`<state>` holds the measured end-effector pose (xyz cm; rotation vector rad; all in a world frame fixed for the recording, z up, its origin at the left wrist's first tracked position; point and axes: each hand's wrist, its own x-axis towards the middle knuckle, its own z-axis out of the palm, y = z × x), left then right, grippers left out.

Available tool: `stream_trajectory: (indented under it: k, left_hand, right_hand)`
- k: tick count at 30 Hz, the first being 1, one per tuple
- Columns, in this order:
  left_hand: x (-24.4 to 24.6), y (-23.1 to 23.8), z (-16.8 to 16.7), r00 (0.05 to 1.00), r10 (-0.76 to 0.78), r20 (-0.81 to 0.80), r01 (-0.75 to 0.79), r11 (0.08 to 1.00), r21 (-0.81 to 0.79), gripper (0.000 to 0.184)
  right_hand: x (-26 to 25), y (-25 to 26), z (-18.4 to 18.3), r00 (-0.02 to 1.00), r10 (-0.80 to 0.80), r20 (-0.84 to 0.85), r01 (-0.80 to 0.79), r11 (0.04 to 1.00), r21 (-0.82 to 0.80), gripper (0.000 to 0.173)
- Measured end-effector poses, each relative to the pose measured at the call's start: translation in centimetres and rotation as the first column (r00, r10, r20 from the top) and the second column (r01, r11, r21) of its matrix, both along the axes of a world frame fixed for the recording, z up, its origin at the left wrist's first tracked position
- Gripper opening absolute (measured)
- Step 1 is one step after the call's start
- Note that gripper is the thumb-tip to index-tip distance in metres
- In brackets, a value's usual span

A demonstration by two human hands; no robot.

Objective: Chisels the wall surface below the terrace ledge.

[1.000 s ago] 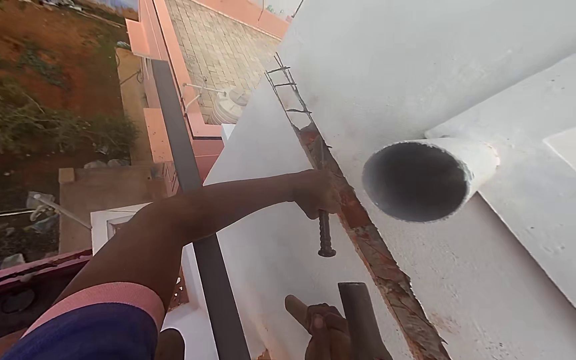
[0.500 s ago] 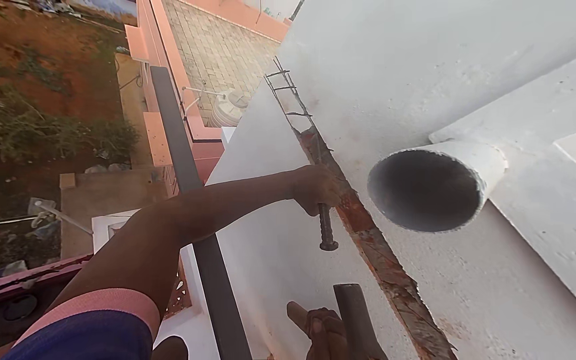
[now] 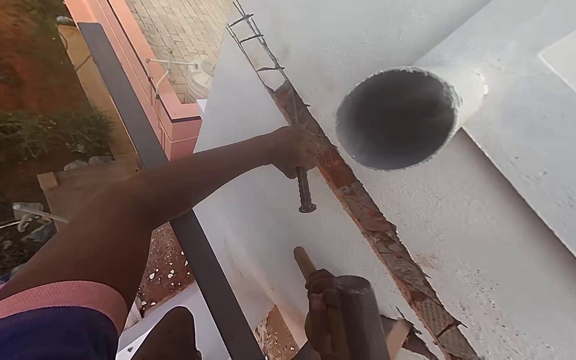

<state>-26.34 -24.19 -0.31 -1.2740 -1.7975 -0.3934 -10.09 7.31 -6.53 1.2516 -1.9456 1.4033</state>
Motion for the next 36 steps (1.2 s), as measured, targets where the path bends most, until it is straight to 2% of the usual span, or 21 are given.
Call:
stream_trajectory:
  k: [2, 5, 7, 9, 10, 12, 13, 14, 16, 18, 20, 21, 23, 25, 26, 28, 30, 31, 33, 35, 36]
  left_hand:
    - [0.1, 0.2, -0.1, 1.0, 0.006, -0.011, -0.006, 1.0, 0.028, 0.017]
    - [0.4, -0.2, 0.4, 1.0, 0.011, 0.011, -0.011, 1.0, 0.021, 0.017]
    - [0.5, -0.1, 0.4, 0.999, 0.041, 0.034, -0.041, 0.999, -0.012, 0.017]
    - [0.6, -0.1, 0.8, 0.998, 0.054, 0.031, -0.054, 0.999, -0.001, 0.015]
    - [0.6, 0.0, 1.0, 0.999, 0.046, 0.025, -0.046, 0.999, 0.014, 0.015]
    - [0.4, -0.1, 1.2, 1.0, 0.027, -0.002, -0.027, 0.999, 0.035, 0.015]
    - [0.4, -0.2, 1.1, 1.0, 0.026, -0.003, -0.025, 0.999, 0.028, 0.016]
    - [0.4, -0.3, 1.1, 1.0, 0.025, 0.012, -0.025, 1.0, 0.011, 0.016]
    - [0.7, -0.2, 1.1, 0.997, 0.039, 0.064, -0.038, 0.999, -0.02, 0.015]
    - [0.9, 0.3, 0.8, 0.995, 0.035, 0.091, -0.034, 0.999, -0.009, 0.015]
    - [0.6, 0.3, 1.0, 0.997, 0.044, 0.065, -0.046, 0.999, 0.026, 0.017]
    - [0.5, 0.5, 1.0, 0.997, 0.05, 0.051, -0.052, 0.998, 0.039, 0.018]
    - [0.4, 0.6, 1.1, 0.997, 0.063, 0.039, -0.065, 0.997, 0.033, 0.018]
    - [0.5, 0.5, 1.0, 0.998, 0.049, 0.038, -0.05, 0.998, 0.03, 0.017]
    - [0.5, 0.3, 1.0, 0.998, 0.047, 0.033, -0.048, 0.998, 0.027, 0.017]
    - [0.6, 0.2, 1.0, 0.996, 0.055, 0.063, -0.056, 0.998, 0.013, 0.015]
    - [0.7, 0.8, 0.8, 0.993, 0.056, 0.106, -0.056, 0.998, -0.002, 0.014]
    - [0.6, 0.7, 0.9, 0.993, 0.067, 0.102, -0.067, 0.998, -0.005, 0.015]
    - [-0.1, 0.9, 0.6, 0.997, 0.073, 0.034, -0.074, 0.996, 0.05, 0.016]
    - [-0.5, 0.8, 0.7, 0.998, 0.062, -0.012, -0.061, 0.994, 0.091, 0.015]
    - [-0.4, 0.6, 0.7, 0.998, 0.062, -0.021, -0.06, 0.994, 0.089, 0.014]
  right_hand:
    - [-0.3, -0.6, 0.1, 1.0, 0.022, 0.015, -0.022, 1.0, 0.009, 0.029]
    - [-2.3, -2.0, -1.4, 0.972, -0.23, 0.042, 0.223, 0.966, 0.132, 0.039]
    - [-1.7, -1.6, -1.2, 0.953, -0.29, 0.082, 0.267, 0.94, 0.213, 0.039]
    - [-0.6, -0.4, -1.2, 0.964, -0.233, 0.13, 0.208, 0.961, 0.18, 0.037]
    - [-0.1, -0.2, -0.9, 0.982, -0.148, 0.121, 0.132, 0.983, 0.126, 0.033]
    - [-0.1, -0.6, 0.7, 0.998, 0.057, 0.034, -0.058, 0.998, 0.035, 0.026]
    - [-0.4, -0.9, 1.4, 0.996, 0.084, -0.002, -0.084, 0.996, 0.035, 0.027]
    - [-1.0, -1.1, 1.1, 0.999, 0.032, -0.019, -0.031, 0.998, 0.056, 0.029]
    - [-2.6, -2.0, -1.0, 0.976, -0.217, 0.015, 0.214, 0.972, 0.097, 0.038]
    - [-2.2, -2.0, -1.8, 0.936, -0.308, 0.17, 0.296, 0.951, 0.091, 0.032]
    - [-0.4, -1.5, 0.0, 0.94, -0.213, 0.265, 0.208, 0.977, 0.048, 0.026]
    - [0.3, -1.5, 1.0, 0.969, -0.087, 0.233, 0.094, 0.995, -0.02, 0.024]
    - [0.1, -1.0, 2.7, 0.985, 0.165, 0.051, -0.162, 0.985, -0.06, 0.028]
    - [-0.6, -1.0, 2.9, 0.98, 0.2, 0.002, -0.199, 0.979, -0.041, 0.033]
    - [-1.3, -1.4, 1.8, 0.991, 0.13, 0.017, -0.129, 0.991, -0.028, 0.033]
    - [-3.3, -2.4, -1.6, 0.987, -0.143, 0.072, 0.14, 0.989, 0.046, 0.036]
    - [-2.8, -1.7, -2.4, 0.942, -0.308, 0.133, 0.29, 0.947, 0.137, 0.036]
    - [-2.1, -1.1, -1.6, 0.938, -0.301, 0.171, 0.277, 0.949, 0.153, 0.035]
    - [-0.3, -0.1, 0.7, 0.976, -0.092, 0.199, 0.087, 0.996, 0.038, 0.026]
    - [-0.4, 0.3, 3.1, 0.982, 0.176, 0.064, -0.174, 0.984, -0.035, 0.026]
    - [-0.7, 0.2, 3.8, 0.971, 0.24, 0.024, -0.239, 0.97, -0.037, 0.03]
